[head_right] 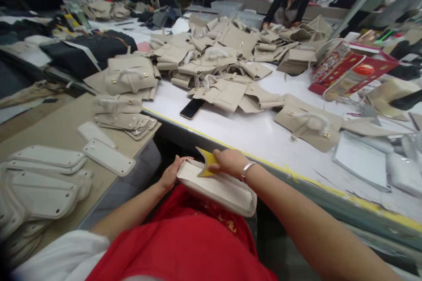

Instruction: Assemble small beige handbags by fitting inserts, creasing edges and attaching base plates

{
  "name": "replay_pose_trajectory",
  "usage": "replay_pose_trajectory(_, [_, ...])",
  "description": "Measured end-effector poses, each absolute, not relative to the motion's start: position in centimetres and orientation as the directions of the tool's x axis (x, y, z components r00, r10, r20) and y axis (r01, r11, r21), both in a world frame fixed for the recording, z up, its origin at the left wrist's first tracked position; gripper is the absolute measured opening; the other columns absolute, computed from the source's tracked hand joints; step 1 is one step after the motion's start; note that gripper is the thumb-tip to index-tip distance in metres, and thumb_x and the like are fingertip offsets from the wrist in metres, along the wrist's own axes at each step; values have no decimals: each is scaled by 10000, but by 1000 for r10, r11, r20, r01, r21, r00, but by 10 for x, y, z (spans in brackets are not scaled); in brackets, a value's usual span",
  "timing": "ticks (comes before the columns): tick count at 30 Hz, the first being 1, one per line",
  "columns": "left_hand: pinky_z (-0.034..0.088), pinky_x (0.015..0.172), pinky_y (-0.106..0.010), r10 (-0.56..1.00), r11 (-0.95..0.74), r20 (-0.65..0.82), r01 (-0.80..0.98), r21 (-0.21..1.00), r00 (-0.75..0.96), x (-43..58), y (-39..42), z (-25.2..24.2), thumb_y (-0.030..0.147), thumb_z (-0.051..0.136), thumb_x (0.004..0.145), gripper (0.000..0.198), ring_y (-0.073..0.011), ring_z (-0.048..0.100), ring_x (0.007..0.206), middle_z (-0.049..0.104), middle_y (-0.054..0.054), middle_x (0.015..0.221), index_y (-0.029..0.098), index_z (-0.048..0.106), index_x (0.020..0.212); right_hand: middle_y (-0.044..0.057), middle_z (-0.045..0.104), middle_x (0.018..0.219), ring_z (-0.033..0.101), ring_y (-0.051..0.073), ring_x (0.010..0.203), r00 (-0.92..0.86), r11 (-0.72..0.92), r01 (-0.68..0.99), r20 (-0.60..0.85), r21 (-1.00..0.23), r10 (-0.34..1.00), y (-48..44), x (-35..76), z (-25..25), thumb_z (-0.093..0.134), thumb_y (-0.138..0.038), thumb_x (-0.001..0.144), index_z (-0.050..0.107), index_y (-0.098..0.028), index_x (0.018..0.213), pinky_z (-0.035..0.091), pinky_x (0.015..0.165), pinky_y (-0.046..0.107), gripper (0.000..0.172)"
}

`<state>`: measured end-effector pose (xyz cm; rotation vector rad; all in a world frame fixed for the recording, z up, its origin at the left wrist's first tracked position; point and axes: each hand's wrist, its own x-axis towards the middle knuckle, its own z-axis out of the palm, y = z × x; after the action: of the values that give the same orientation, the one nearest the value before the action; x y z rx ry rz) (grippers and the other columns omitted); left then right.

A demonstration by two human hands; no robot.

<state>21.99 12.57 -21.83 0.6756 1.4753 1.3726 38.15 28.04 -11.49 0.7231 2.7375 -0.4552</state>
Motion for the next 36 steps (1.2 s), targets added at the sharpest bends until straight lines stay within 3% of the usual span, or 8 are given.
replay_pose_trajectory(4, [415, 909, -346, 895, 238, -330, -304, 922, -300, 212, 128, -220, 687, 262, 803, 713, -237, 568, 1015, 658, -89, 1026, 133, 600, 1096, 120, 637, 832, 586, 224, 714, -882, 867, 420, -343, -269, 321, 289, 353, -130, 534, -475, 782, 573, -162, 864, 336, 553, 274, 326])
replay_pose_trajectory(9, [404, 917, -348, 886, 211, -403, -574, 791, -228, 213, 137, -221, 707, 202, 796, 757, -246, 574, 1015, 673, -89, 991, 141, 603, 1098, 130, 637, 811, 584, 220, 743, -907, 908, 396, -211, -137, 363, 286, 309, -145, 307, -501, 885, 631, -141, 794, 347, 646, 313, 493])
replay_pose_trajectory(13, [417, 894, -372, 873, 160, -455, -776, 610, -178, 215, 141, -223, 716, 210, 788, 796, -278, 593, 980, 677, -135, 961, 92, 613, 1073, 101, 644, 775, 583, 208, 750, -976, 979, 166, -165, -118, 146, 290, 278, -153, 234, -499, 904, 658, -148, 772, 312, 666, 326, 566])
replay_pose_trajectory(17, [433, 872, -377, 812, 114, -538, -842, 528, -228, 220, 141, -223, 647, 280, 824, 708, -281, 608, 947, 681, -148, 936, 67, 625, 1039, 101, 656, 766, 580, 196, 720, -990, 990, -52, -123, -134, -68, 297, 264, -162, 219, -503, 907, 665, -146, 770, 272, 657, 330, 588])
replay_pose_trajectory(22, [444, 853, -357, 750, 17, -569, -851, 525, -336, 230, 138, -217, 444, 400, 865, 468, -256, 611, 937, 679, -132, 934, 66, 617, 1035, 107, 665, 773, 572, 180, 710, -970, 965, -213, -87, -152, -228, 302, 258, -167, 250, -479, 912, 667, -137, 772, 244, 666, 327, 556])
replay_pose_trajectory(26, [452, 835, -340, 732, -40, -563, -849, 527, -384, 238, 134, -215, 408, 478, 833, 403, -244, 613, 920, 680, -114, 912, 76, 624, 1007, 93, 661, 745, 562, 166, 675, -945, 936, -312, -46, -161, -323, 302, 257, -168, 278, -472, 907, 661, -137, 739, 231, 664, 327, 536])
replay_pose_trajectory(36, [457, 764, -302, 689, -54, -548, -787, 615, -475, 250, 126, -225, 436, 510, 823, 383, -199, 619, 825, 670, -77, 844, 100, 625, 965, 95, 652, 713, 555, 163, 658, -947, 931, -318, 10, -179, -322, 302, 271, -174, 251, -461, 917, 652, -133, 730, 210, 640, 326, 550])
